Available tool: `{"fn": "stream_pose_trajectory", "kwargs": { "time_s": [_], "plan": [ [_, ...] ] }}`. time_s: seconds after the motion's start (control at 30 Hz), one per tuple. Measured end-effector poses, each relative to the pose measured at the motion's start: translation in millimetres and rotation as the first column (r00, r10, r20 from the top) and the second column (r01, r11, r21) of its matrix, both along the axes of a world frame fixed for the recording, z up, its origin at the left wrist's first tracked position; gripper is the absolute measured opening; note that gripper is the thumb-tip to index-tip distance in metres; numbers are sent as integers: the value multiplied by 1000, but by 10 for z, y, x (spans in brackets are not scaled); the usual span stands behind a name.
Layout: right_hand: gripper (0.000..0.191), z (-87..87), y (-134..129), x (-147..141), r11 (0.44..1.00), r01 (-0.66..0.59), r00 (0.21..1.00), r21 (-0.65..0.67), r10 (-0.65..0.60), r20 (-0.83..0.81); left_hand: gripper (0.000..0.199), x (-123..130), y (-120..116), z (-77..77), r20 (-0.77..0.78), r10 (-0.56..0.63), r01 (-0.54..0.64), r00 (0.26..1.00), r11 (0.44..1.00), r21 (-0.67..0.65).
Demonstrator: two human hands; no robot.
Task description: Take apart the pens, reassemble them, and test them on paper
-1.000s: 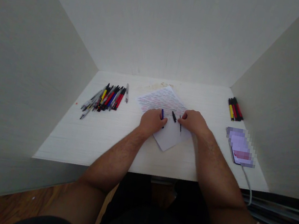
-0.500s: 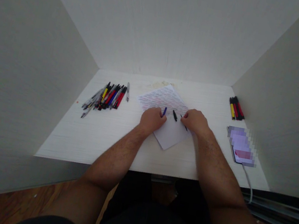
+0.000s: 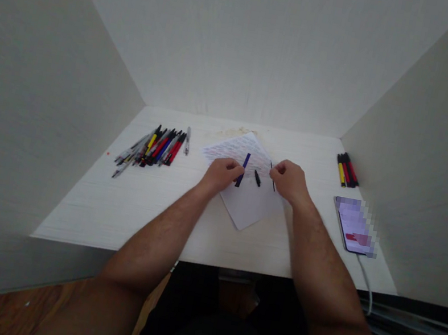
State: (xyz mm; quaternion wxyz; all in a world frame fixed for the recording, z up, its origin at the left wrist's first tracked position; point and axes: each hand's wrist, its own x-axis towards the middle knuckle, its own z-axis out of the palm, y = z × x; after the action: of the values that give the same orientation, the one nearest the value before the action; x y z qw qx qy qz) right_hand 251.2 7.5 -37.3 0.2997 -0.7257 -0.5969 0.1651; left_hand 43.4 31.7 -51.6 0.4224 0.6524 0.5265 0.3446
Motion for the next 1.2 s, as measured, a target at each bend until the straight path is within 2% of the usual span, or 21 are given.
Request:
{"fn": "stream_pose_trajectory", "kwargs": {
  "time_s": [0.07,0.13,0.2,0.3,0.4,0.53,0.87,1.2],
  "plan": [
    [7,8,-1,-3,996,16,958,89,10,-287,21,-9,10,-20,186,-34,47,982,997,-64],
    [15,19,-6,-22,990,28,829,139,54,-557,21,-7,8,-32,318,-52,84,947,993,-88],
    [28,38,-14,-50,982,44,686,185,105,-720,19,2,-9,-27,400,-62,107,914,990,-91],
    [30,77,-29,-82,965,66,563,254,174,-808,18,23,-50,1,470,-101,155,877,985,-78],
    [21,114,-43,-86,949,96,483,301,220,-848,15,46,-92,22,477,-167,226,863,972,-70],
    [21,145,-53,-71,923,150,398,353,271,-876,13,75,-126,7,443,-207,292,872,947,-134],
    [25,134,-30,-45,899,247,386,361,251,-888,15,83,-152,51,346,-216,287,913,943,-170],
    [24,134,-39,-43,903,266,520,338,161,-839,16,97,-173,83,323,-232,295,918,942,-160]
  ]
}}
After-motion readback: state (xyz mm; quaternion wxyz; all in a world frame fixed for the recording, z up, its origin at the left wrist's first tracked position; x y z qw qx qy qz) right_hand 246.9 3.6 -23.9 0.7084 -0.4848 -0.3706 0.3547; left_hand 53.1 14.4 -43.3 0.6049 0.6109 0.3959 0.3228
